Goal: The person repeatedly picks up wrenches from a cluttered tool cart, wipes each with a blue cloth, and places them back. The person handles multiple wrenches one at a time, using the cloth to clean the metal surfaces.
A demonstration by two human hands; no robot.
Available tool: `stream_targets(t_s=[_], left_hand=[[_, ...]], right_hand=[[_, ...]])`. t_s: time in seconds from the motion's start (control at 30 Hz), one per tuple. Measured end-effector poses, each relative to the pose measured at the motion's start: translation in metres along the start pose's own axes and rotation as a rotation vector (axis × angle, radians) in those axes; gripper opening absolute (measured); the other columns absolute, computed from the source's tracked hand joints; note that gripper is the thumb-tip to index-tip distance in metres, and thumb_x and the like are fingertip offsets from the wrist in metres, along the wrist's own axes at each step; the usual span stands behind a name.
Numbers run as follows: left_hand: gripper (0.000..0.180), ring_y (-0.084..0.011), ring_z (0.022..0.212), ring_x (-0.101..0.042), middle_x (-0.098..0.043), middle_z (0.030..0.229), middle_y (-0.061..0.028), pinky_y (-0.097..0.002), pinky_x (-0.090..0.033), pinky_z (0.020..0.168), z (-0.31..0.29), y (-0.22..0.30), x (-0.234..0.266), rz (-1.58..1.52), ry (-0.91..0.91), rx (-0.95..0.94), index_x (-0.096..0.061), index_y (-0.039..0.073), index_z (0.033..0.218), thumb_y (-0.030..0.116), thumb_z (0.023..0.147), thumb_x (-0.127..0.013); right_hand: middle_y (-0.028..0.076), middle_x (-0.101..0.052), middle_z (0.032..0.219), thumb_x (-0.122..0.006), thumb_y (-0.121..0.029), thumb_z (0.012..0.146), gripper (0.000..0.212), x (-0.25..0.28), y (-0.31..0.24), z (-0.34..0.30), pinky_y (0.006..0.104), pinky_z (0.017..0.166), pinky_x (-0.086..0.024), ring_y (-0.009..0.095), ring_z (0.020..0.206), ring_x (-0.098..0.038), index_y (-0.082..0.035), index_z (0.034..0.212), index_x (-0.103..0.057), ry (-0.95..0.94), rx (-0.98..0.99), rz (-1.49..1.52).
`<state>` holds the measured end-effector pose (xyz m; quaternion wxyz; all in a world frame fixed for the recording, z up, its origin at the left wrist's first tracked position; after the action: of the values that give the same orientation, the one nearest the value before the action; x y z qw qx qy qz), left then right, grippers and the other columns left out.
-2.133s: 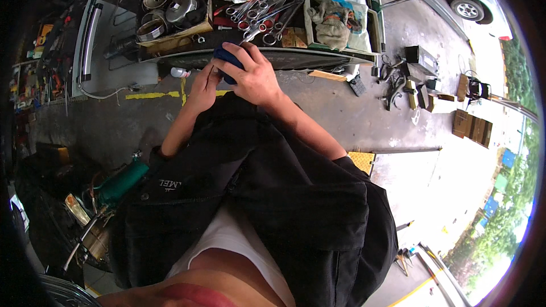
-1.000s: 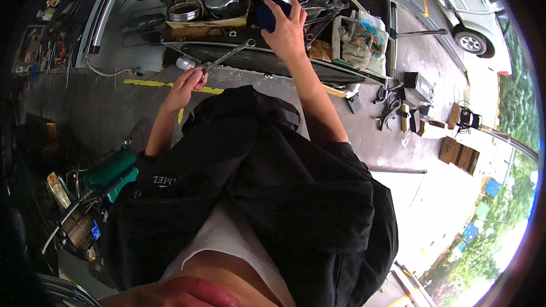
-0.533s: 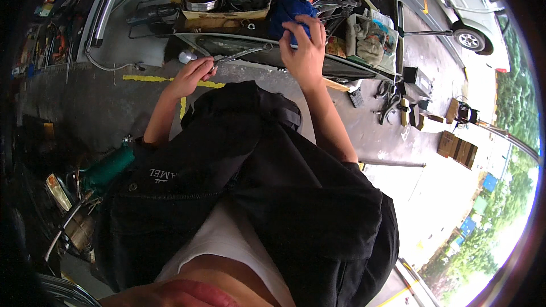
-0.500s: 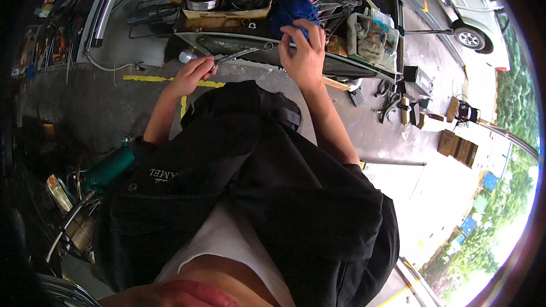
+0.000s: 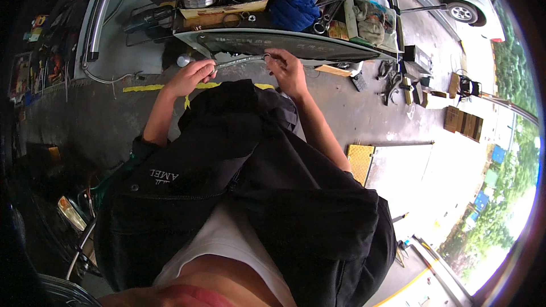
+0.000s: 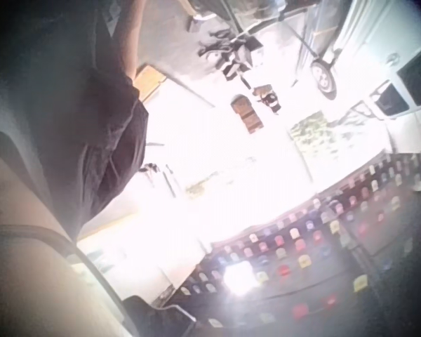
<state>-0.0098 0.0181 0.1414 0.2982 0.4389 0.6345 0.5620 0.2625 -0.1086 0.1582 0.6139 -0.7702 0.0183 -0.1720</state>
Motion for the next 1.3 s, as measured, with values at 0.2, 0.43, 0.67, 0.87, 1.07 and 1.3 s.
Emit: stream_targets(t_s=[0.2, 0.43, 0.67, 0.87, 1.07, 1.3], left_hand=[[0.031, -0.0097, 0.072, -0.052, -0.057, 0.078, 0.0001, -0.0279, -0.044, 0.068, 0.002, -0.02, -0.014, -0.022, 0.086, -0.002, -0.058, 0.001, 0.096, 0.028, 0.108, -0.047], [0.022, -0.0071, 0.075, -0.057, -0.059, 0.079, 0.0011, -0.0248, -0.048, 0.07, 0.001, -0.032, -0.046, -0.178, 0.275, 0.026, -0.062, 0.003, 0.105, 0.024, 0.107, -0.054], [0.023, -0.0087, 0.077, -0.062, -0.065, 0.085, -0.002, -0.0249, -0.052, 0.072, -0.006, -0.028, -0.098, -0.171, 0.336, 0.02, -0.064, 0.003, 0.116, 0.02, 0.107, -0.051], [0.022, -0.0084, 0.078, -0.061, -0.065, 0.087, -0.003, -0.0253, -0.052, 0.074, -0.018, -0.02, -0.169, -0.198, 0.288, 0.012, -0.063, 0.002, 0.118, 0.016, 0.107, -0.049], [0.024, -0.0103, 0.079, -0.061, -0.065, 0.091, -0.006, -0.0262, -0.052, 0.074, -0.049, -0.019, -0.238, -0.238, 0.295, 0.023, -0.057, 0.002, 0.127, 0.013, 0.106, -0.051], [0.027, -0.0138, 0.088, -0.066, -0.068, 0.101, -0.0106, -0.0276, -0.055, 0.079, -0.089, -0.02, -0.283, -0.224, 0.376, 0.1, -0.053, -0.001, 0.13, 0.008, 0.105, -0.052]], right_hand=[[0.008, -0.074, 0.092, -0.067, -0.015, 0.098, 0.026, -0.005, 0.028, -0.02, 0.0264, 0.071, -0.055, 0.012, 0.081, -0.068, 0.0, 0.118, -0.066, -0.03, -0.078, 0.139], [0.007, -0.074, 0.09, -0.064, -0.017, 0.1, 0.024, 0.003, 0.041, -0.047, 0.0272, 0.068, -0.055, 0.012, 0.079, -0.068, 0.001, 0.115, -0.066, -0.044, -0.09, 0.152], [0.009, -0.073, 0.089, -0.064, -0.018, 0.1, 0.027, 0.034, 0.044, -0.081, 0.0272, 0.068, -0.055, 0.012, 0.075, -0.066, 0.004, 0.116, -0.066, -0.015, -0.044, 0.197], [0.01, -0.073, 0.088, -0.062, -0.015, 0.1, 0.026, 0.068, 0.063, -0.138, 0.0277, 0.069, -0.053, 0.012, 0.075, -0.065, 0.005, 0.115, -0.067, 0.055, -0.085, 0.258], [0.01, -0.073, 0.087, -0.062, -0.014, 0.1, 0.024, 0.084, 0.096, -0.2, 0.027, 0.068, -0.053, 0.012, 0.074, -0.065, 0.005, 0.115, -0.067, 0.059, -0.132, 0.292], [0.008, -0.072, 0.087, -0.061, -0.012, 0.1, 0.022, 0.077, 0.128, -0.244, 0.0262, 0.069, -0.054, 0.011, 0.074, -0.065, 0.003, 0.114, -0.067, 0.019, -0.135, 0.296]])
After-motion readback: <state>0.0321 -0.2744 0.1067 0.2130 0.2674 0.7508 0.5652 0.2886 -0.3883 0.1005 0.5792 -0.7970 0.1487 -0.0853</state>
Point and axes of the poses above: each hand's wrist, its own z-axis towards the middle knuckle, its own x-axis out of the back of the hand, y = z × x, the point moved 2 cm from there along z, towards the middle knuckle
